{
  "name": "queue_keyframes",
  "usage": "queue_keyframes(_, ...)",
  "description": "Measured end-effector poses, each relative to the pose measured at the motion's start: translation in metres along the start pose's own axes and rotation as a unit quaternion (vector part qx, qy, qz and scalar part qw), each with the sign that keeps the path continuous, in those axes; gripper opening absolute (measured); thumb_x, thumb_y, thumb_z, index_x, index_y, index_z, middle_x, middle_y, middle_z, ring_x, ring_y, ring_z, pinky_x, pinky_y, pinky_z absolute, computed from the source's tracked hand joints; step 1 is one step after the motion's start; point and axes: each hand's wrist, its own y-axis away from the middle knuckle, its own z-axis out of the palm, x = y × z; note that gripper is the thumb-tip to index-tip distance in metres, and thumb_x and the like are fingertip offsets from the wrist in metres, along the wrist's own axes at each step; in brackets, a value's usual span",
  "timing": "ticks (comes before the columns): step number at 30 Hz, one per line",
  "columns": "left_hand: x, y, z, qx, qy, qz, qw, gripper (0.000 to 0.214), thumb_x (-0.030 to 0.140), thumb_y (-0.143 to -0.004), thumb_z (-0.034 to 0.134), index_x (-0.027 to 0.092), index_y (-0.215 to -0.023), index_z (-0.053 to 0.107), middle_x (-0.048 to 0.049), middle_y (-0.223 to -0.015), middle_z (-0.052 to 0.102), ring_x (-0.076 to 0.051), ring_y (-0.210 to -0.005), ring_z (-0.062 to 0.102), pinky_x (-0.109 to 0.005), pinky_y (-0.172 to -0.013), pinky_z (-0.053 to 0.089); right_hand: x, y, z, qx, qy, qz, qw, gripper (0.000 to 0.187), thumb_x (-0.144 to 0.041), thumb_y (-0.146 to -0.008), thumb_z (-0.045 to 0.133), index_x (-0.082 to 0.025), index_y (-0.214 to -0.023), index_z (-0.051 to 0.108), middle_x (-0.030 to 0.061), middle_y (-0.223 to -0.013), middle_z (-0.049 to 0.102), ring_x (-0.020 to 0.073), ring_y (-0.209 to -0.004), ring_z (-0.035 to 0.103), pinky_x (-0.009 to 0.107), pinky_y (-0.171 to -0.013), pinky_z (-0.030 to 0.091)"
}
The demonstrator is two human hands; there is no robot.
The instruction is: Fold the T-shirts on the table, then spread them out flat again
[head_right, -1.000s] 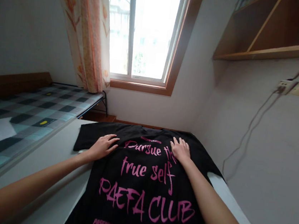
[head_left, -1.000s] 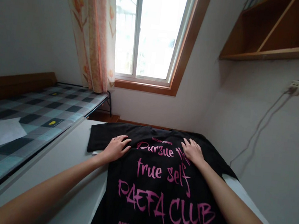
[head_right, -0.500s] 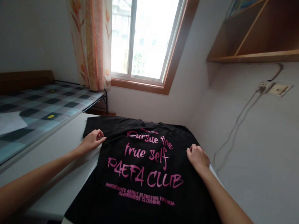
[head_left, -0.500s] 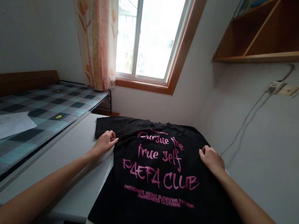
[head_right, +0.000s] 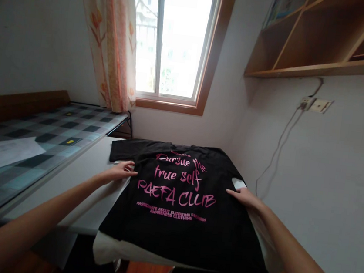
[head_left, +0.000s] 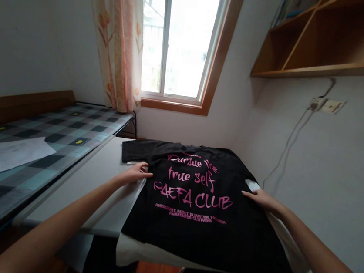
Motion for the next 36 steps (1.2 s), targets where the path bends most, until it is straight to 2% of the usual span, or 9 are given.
queue_keyframes(4,0.009,0.012,0.005,-0.003,0.085,-0.008,0.996,0.066,0.038,-0.063,0.079,0.017,-0.122,0.059,-0.0103,-0.102,0.066,-0.021,-0.088,0.063,-0.025,-0.064,0.048,-0.015,0.04,0.001,-0.072,-0.274,-0.008,0.959,0.018,-0.033,-0.08,0.067,-0.02,-0.093,0.064,0.0073,-0.093,0.075,0.0237,-0.091,0.071,0.034,-0.084,0.058)
queue_keyframes(8,0.022,0.02,0.007,-0.028,0.246,-0.026,0.969,0.057,0.032,-0.074,0.066,0.021,-0.128,0.05,-0.0054,-0.097,0.065,-0.016,-0.082,0.063,-0.026,-0.069,0.05,-0.026,0.067,0.005,-0.09,-0.377,0.002,0.922,0.024,-0.031,-0.089,0.054,-0.021,-0.109,0.062,0.0079,-0.103,0.074,0.022,-0.097,0.07,0.033,-0.088,0.057)
queue_keyframes(12,0.027,0.028,0.002,-0.067,0.34,-0.089,0.934,0.05,0.028,-0.077,0.06,0.028,-0.124,0.046,0.0031,-0.083,0.06,-0.01,-0.062,0.06,-0.024,-0.059,0.051,-0.024,0.082,0.012,-0.132,-0.351,0.014,0.927,0.042,-0.03,-0.083,0.062,-0.02,-0.123,0.054,0.0103,-0.11,0.072,0.0248,-0.102,0.068,0.035,-0.091,0.055)
queue_keyframes(17,0.02,0.037,-0.002,-0.082,0.311,-0.162,0.933,0.032,0.028,-0.07,0.074,0.018,-0.092,0.052,0.0015,-0.075,0.058,-0.01,-0.062,0.06,-0.021,-0.056,0.049,-0.013,0.092,0.013,-0.15,-0.253,0.061,0.954,0.039,-0.033,-0.076,0.069,-0.019,-0.111,0.057,0.0136,-0.112,0.07,0.0288,-0.103,0.067,0.034,-0.088,0.056)
queue_keyframes(20,0.018,0.044,0.0,-0.092,0.238,-0.149,0.955,0.043,0.039,-0.068,0.078,0.018,-0.096,0.054,0.0007,-0.075,0.06,-0.01,-0.059,0.059,-0.021,-0.052,0.046,-0.005,0.094,0.009,-0.148,-0.206,0.072,0.965,0.036,-0.033,-0.07,0.075,-0.018,-0.1,0.062,0.0142,-0.107,0.072,0.0292,-0.099,0.068,0.033,-0.087,0.056)
queue_keyframes(23,0.018,0.049,0.005,-0.023,0.114,-0.098,0.988,0.056,0.046,-0.062,0.081,0.016,-0.102,0.054,0.0014,-0.073,0.06,-0.012,-0.057,0.057,-0.021,-0.048,0.041,0.005,0.094,0.007,-0.137,-0.16,0.069,0.975,0.033,-0.03,-0.065,0.077,-0.019,-0.093,0.064,0.0139,-0.103,0.073,0.0294,-0.097,0.069,0.033,-0.085,0.056)
queue_keyframes(27,0.021,0.051,0.009,-0.028,0.03,-0.024,0.999,0.041,0.041,-0.063,0.079,0.015,-0.085,0.054,0.0054,-0.057,0.054,-0.01,-0.046,0.05,-0.021,-0.042,0.035,0.01,0.098,0.001,-0.131,-0.141,0.091,0.977,0.031,-0.035,-0.068,0.073,-0.022,-0.095,0.066,0.0121,-0.103,0.073,0.0315,-0.097,0.069,0.038,-0.08,0.057)
queue_keyframes(30,0.026,0.047,0.004,-0.053,0.081,-0.013,0.995,0.033,0.038,-0.068,0.075,0.016,-0.078,0.051,0.0054,-0.052,0.053,-0.01,-0.042,0.052,-0.021,-0.042,0.039,0.006,0.104,-0.012,-0.124,-0.207,0.049,0.969,0.029,-0.038,-0.074,0.067,-0.022,-0.098,0.067,0.0112,-0.106,0.073,0.0298,-0.102,0.067,0.036,-0.087,0.055)
queue_keyframes(36,0.03,0.052,-0.011,0.025,0.289,-0.089,0.953,0.038,0.044,-0.076,0.068,0.021,-0.092,0.043,0.0046,-0.066,0.062,-0.015,-0.054,0.065,-0.026,-0.051,0.051,0.007,0.111,-0.027,-0.026,-0.229,0.044,0.972,0.029,-0.041,-0.083,0.053,-0.022,-0.099,0.067,0.0141,-0.099,0.073,0.0294,-0.1,0.068,0.033,-0.086,0.055)
